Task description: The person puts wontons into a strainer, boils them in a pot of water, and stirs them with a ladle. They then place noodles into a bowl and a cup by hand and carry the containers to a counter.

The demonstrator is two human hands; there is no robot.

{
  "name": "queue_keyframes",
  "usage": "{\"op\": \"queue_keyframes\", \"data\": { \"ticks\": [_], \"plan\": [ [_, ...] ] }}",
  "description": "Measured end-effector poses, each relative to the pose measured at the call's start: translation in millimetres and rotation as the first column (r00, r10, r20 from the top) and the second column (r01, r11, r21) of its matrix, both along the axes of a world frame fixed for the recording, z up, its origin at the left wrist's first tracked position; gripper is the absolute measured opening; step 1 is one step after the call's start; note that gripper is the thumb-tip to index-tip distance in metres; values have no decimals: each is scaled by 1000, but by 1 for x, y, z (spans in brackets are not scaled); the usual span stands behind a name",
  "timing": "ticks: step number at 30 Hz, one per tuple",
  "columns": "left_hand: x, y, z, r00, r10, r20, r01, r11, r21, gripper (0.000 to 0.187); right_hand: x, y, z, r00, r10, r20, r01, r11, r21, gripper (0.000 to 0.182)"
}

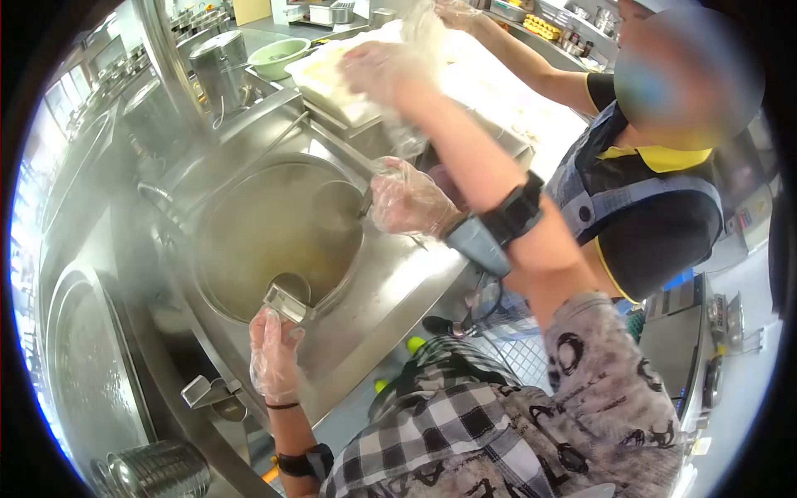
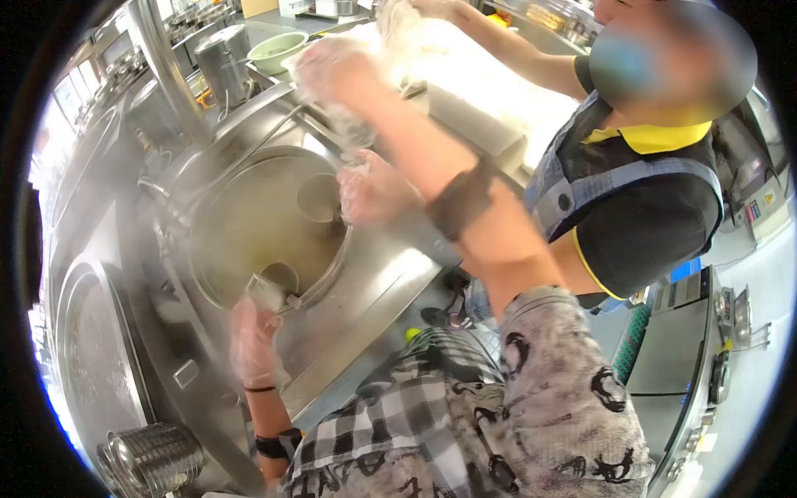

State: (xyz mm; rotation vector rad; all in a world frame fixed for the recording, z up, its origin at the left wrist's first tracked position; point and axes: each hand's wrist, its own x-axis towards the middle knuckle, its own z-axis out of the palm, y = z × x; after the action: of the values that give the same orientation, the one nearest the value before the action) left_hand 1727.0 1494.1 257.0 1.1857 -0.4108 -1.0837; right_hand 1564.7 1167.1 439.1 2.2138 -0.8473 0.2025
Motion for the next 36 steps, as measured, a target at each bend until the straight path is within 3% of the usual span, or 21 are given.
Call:
{"op": "queue_keyframes", "data": {
  "ticks": [1, 2, 3, 4, 5, 6, 10, 15, 18, 20, 21, 22, 23, 24, 27, 29, 31, 33, 34, 35, 36],
  "plan": [
    [0, -5, 3, 1000, 9, 0, -9, 1000, 7, 41, -9, 16, 22, 985, -72, 160, 14, 942, 336, 38],
    [-1, -12, 6, 996, 8, -87, -9, 1000, -6, 40, -26, -18, 12, 961, -7, 275, -104, 917, 385, 18],
    [-1, -17, 8, 985, 10, -173, -13, 1000, -15, 40, -44, -55, -2, 919, 48, 391, -225, 878, 423, 15],
    [0, -22, 6, 985, 27, -172, -28, 1000, -4, 40, -67, -58, 3, 693, -48, 720, -516, 664, 541, 18],
    [1, -27, 1, 979, -10, -204, 2, 999, -40, 39, -80, -61, 8, 387, -268, 882, -785, 407, 468, 30],
    [1, -33, -4, 971, -47, -234, 29, 997, -77, 37, -83, -59, 14, 282, -372, 884, -835, 359, 417, 29],
    [-3, -43, -7, 981, -25, -192, 14, 998, -60, 32, -67, -38, 35, 450, -367, 814, -649, 492, 580, 26],
    [-10, -55, -1, 981, 84, -176, -63, 990, 122, 25, -49, -6, 33, 661, -339, 669, -430, 560, 708, 29],
    [-17, -65, 3, 979, 178, -97, -153, 963, 220, 25, -67, -73, -5, 792, -253, 556, -385, 501, 775, 38],
    [-20, -67, 2, 980, 194, -34, -180, 954, 240, 24, -66, -78, 8, 948, -275, 157, -37, 397, 917, 33],
    [-20, -60, 5, 983, 184, 12, -181, 954, 239, 23, -72, -17, -56, 783, -523, 338, -310, 145, 940, 27],
    [-22, -60, 8, 982, 191, 15, -189, 952, 242, 23, -78, 44, -120, 351, -847, 399, -783, -32, 621, 22],
    [-23, -61, 13, 972, 171, 159, -212, 931, 296, 22, -84, 105, -184, 11, -966, 260, -959, 63, 276, 16],
    [-24, -61, 15, 945, 137, 296, -239, 908, 344, 23, -84, 127, -203, -90, -983, 162, -978, 118, 171, 17],
    [-21, -59, -2, 934, 168, 315, -265, 918, 296, 24, -79, 116, -166, -46, -936, 348, -920, 176, 351, 23],
    [-18, -57, -7, 932, 155, 329, -253, 926, 281, 23, -74, 73, -93, 173, -760, 627, -692, 359, 626, 28],
    [-19, -56, -8, 927, 145, 346, -247, 931, 270, 23, -71, 34, -44, 308, -597, 741, -519, 548, 657, 33],
    [-22, -54, -8, 866, 120, 486, -281, 919, 275, 20, -65, 11, -42, 321, -575, 752, -503, 569, 650, 35],
    [-19, -50, -15, 863, 124, 490, -290, 916, 278, 20, -61, 4, -65, 135, -627, 767, -856, 315, 409, 33],
    [-14, -46, -29, 790, 77, 608, -260, 941, 218, 18, -57, 0, -79, -18, -720, 694, -999, 43, 20, 30],
    [-12, -44, -31, 697, 37, 716, -220, 962, 165, 16, -54, -4, -82, 54, -832, 552, -998, -53, 18, 31]
  ]
}}
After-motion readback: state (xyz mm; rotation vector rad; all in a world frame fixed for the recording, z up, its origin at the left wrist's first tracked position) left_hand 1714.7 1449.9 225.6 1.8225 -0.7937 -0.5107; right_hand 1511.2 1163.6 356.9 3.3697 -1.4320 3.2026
